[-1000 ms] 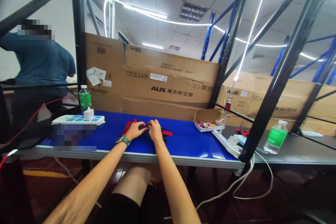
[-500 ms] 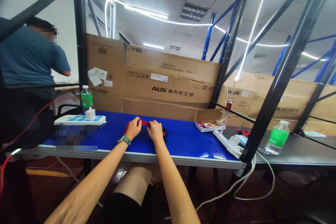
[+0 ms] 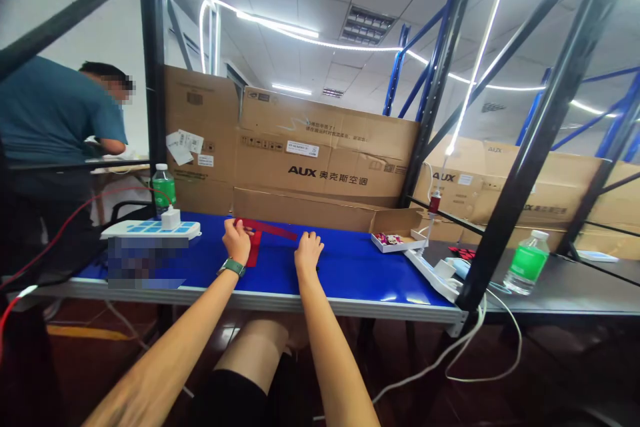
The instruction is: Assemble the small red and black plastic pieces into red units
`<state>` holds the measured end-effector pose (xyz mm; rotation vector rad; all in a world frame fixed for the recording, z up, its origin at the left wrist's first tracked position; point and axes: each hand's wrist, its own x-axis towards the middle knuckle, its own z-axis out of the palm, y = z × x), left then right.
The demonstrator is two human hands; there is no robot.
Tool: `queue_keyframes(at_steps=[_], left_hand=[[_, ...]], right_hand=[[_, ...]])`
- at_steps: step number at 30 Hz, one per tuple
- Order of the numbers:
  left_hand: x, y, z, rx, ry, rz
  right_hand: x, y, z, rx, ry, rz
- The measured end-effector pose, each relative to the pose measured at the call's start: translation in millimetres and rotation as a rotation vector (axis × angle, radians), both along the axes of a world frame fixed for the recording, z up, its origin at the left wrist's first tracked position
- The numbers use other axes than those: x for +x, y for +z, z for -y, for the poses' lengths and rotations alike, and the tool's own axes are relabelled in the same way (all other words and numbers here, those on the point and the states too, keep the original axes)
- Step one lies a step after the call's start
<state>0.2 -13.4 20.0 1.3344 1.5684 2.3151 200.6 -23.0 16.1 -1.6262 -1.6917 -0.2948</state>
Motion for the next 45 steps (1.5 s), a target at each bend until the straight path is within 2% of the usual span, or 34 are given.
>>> queue_keyframes(at_steps=[2,6,8,10,16,19,21,23,29,34,41,45], left_hand=[[1,0.4,0,0.009,-0.067,-0.052],[5,0.5,1,0.027,-0.183,-0.216],[6,1.1,2,0.038,-0.210,-0.236],[5,2.0,4,0.044,-0.189,-0.212],[3,3.9,4,0.052,-0.013,-0.161],[2,3.1,2,0.072,-0.005,-0.186],[2,2.0,0,0.084,-0.025,-0.199],[1,0.7,-1,0.090,-0.019,-0.203],[-2,-3.4,-8,0.083,0.009,-0.186],[-1,-5.9,-11,0.089,-0.006,-0.207],[0,-8.7,-13,0.015,-0.102,-0.253],[-3,-16.3,-17,-0.157,-0.076,-0.395]], right_hand=[[-1,0.0,2,0.023,0.028,0.004],[-12,1.0,5,0.008,0.355,0.127],[-18,0.2,5,-0.008,0.453,0.183],[-21,-1.5,4,-0.039,0.486,0.200],[-21,-5.3,3,-0.113,0.615,0.164],[-22,-4.8,1,-0.143,0.724,0.063],[-22,-3.4,-2,-0.090,0.757,-0.046],[-19,-1.3,-5,0.006,0.729,-0.139],[-7,4.8,-8,0.245,0.509,-0.390],[-4,8.2,-4,0.426,0.422,-0.524],[-5,13.6,6,0.438,0.388,-0.578],[-5,15.0,10,0.471,0.379,-0.543]])
